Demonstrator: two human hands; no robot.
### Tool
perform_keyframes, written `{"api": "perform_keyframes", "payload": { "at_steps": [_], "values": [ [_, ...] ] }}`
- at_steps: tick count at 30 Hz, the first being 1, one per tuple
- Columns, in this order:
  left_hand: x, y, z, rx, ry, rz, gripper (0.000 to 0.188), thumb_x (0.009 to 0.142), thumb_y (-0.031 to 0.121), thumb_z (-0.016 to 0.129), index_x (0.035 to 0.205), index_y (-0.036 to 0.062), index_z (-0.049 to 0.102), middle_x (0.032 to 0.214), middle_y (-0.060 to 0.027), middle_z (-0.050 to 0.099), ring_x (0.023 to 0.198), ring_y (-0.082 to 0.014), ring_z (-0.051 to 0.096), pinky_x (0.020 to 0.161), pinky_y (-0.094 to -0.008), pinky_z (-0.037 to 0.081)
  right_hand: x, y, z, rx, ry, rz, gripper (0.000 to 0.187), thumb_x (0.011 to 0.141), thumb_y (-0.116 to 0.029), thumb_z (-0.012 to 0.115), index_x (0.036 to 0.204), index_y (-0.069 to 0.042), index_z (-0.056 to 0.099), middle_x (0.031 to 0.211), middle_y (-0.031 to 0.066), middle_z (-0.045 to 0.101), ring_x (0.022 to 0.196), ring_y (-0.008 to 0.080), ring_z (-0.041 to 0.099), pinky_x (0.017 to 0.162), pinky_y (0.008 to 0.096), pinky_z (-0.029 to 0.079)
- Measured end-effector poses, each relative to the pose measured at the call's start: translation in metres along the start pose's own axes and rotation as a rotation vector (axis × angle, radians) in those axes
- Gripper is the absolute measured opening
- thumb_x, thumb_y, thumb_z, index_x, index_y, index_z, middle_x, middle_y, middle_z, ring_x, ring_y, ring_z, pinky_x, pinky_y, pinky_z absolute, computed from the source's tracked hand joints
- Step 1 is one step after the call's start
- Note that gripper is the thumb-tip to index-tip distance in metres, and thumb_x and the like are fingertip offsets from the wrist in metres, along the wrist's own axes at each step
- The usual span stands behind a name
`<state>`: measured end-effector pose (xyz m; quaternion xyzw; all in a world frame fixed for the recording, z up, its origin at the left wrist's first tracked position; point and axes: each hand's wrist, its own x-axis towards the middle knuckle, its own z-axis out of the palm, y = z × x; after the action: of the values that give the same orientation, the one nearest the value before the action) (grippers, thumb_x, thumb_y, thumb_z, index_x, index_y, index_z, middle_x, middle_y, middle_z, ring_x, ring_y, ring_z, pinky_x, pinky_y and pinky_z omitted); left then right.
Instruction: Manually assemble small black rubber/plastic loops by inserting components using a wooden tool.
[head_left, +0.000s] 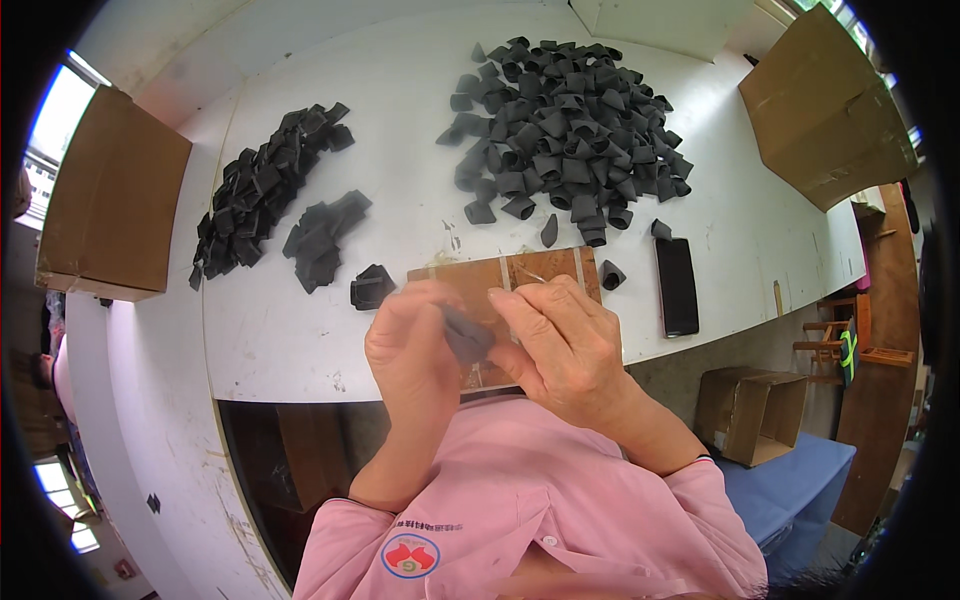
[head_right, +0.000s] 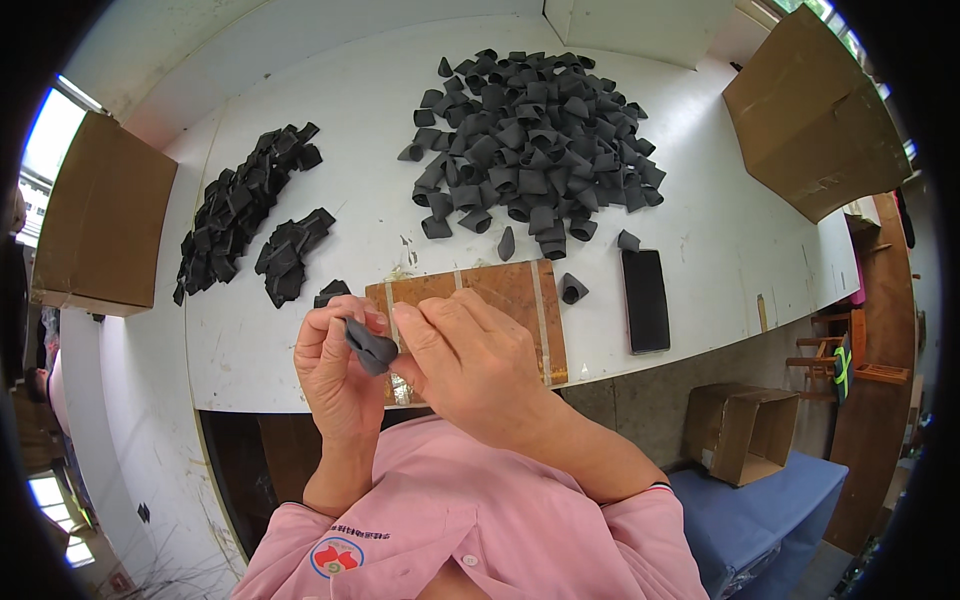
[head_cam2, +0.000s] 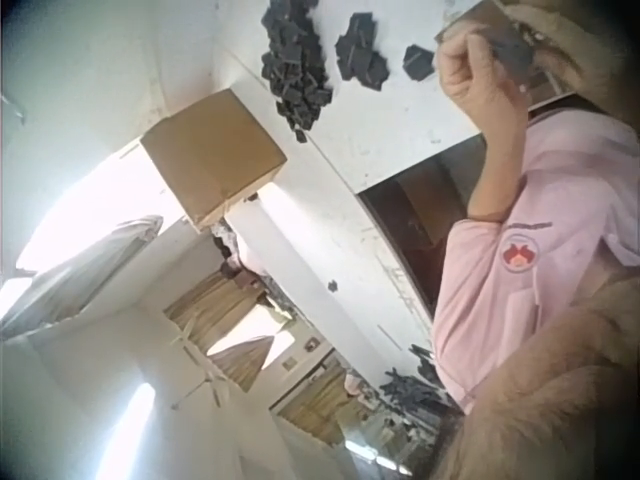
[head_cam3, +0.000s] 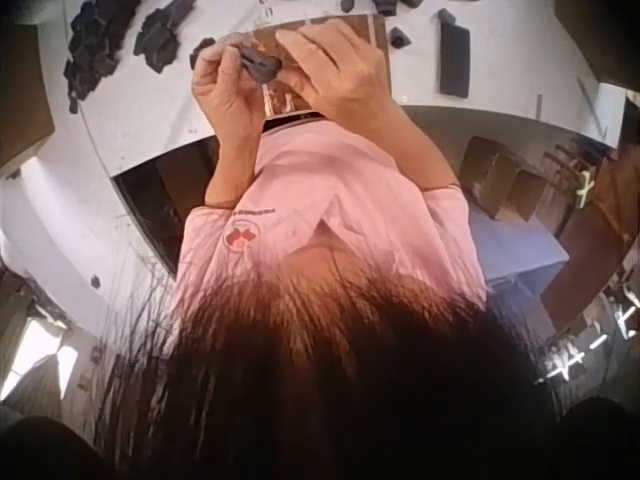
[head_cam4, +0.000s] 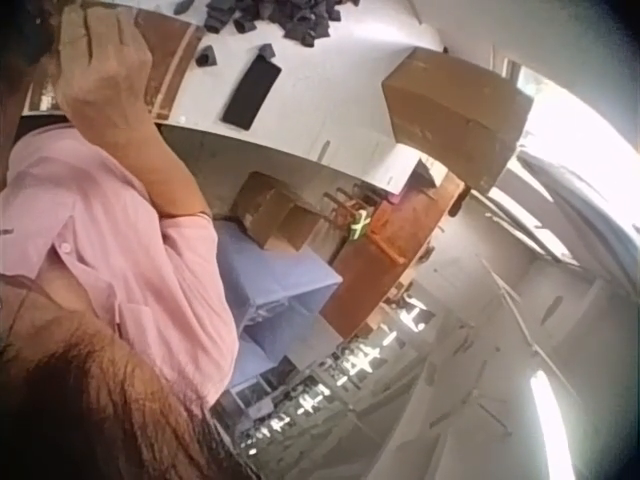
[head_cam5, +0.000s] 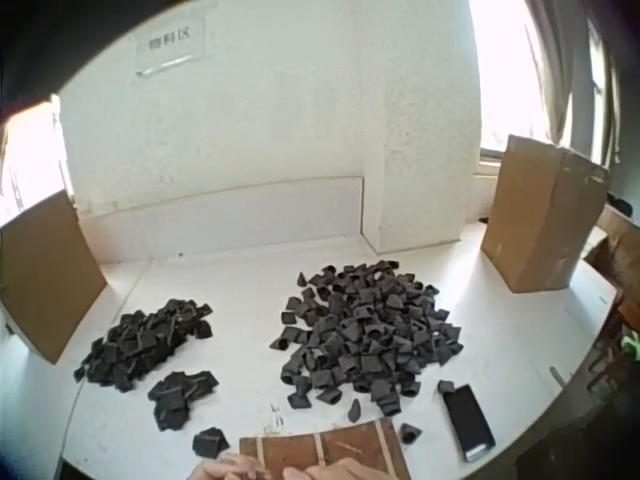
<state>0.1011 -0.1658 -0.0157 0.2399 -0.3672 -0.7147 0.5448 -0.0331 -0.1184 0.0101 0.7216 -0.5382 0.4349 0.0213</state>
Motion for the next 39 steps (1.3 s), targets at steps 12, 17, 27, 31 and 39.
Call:
{"api": "perform_keyframes", "payload": {
  "at_steps": [12, 17, 27, 31, 39],
  "values": [
    [0.010, -0.002, 0.013, 0.241, -0.019, 0.288, 0.006, 0.082, 0.007, 0.057, 0.084, 0.0009, 0.056, 0.083, -0.0092, 0.053, 0.081, -0.0175, 0.047, 0.077, -0.0297, 0.039, -0.007, 0.011, -0.006, 0.367, -0.026, 0.340, 0.035, 0.063, 0.007, 0.060, 0.098, 0.002, 0.055, 0.084, 0.0113, 0.055, 0.068, 0.0177, 0.058, 0.054, 0.0264, 0.048],
    [0.003, 0.005, 0.013, 0.074, -0.014, 0.124, 0.007, 0.081, 0.007, 0.058, 0.083, 0.0002, 0.056, 0.084, -0.0092, 0.053, 0.079, -0.0171, 0.048, 0.076, -0.0292, 0.038, 0.006, 0.005, -0.010, 0.444, -0.062, 0.304, 0.031, 0.063, 0.002, 0.067, 0.092, 0.002, 0.057, 0.080, 0.0095, 0.055, 0.067, 0.0182, 0.057, 0.054, 0.0271, 0.047],
    [-0.001, -0.007, -0.004, 0.170, -0.004, 0.111, 0.008, 0.080, 0.008, 0.059, 0.080, 0.0012, 0.055, 0.082, -0.0078, 0.052, 0.078, -0.0156, 0.047, 0.074, -0.0266, 0.037, -0.003, 0.017, 0.013, 0.257, 0.013, 0.151, 0.020, 0.063, 0.001, 0.066, 0.082, 0.000, 0.062, 0.071, 0.0084, 0.056, 0.062, 0.0198, 0.054, 0.050, 0.0265, 0.043],
    [0.001, -0.008, -0.009, 0.072, 0.057, 0.049, 0.010, 0.081, 0.010, 0.058, 0.079, 0.0021, 0.053, 0.081, -0.0066, 0.051, 0.079, -0.0157, 0.046, 0.075, -0.0274, 0.037, 0.008, 0.017, 0.007, 0.250, -0.042, 0.119, 0.019, 0.061, 0.003, 0.066, 0.079, 0.001, 0.061, 0.070, 0.0077, 0.056, 0.062, 0.0202, 0.054, 0.050, 0.0276, 0.043],
    [0.004, -0.014, -0.018, 0.250, -0.037, 0.148, 0.009, 0.082, 0.009, 0.058, 0.079, 0.0012, 0.054, 0.086, -0.0081, 0.051, 0.079, -0.0154, 0.046, 0.075, -0.0282, 0.037, -0.037, 0.043, 0.035, 0.122, -0.205, 0.098, 0.014, 0.063, 0.000, 0.066, 0.072, -0.001, 0.056, 0.067, 0.0071, 0.051, 0.063, 0.0213, 0.053, 0.051, 0.0295, 0.043]
  ]
}}
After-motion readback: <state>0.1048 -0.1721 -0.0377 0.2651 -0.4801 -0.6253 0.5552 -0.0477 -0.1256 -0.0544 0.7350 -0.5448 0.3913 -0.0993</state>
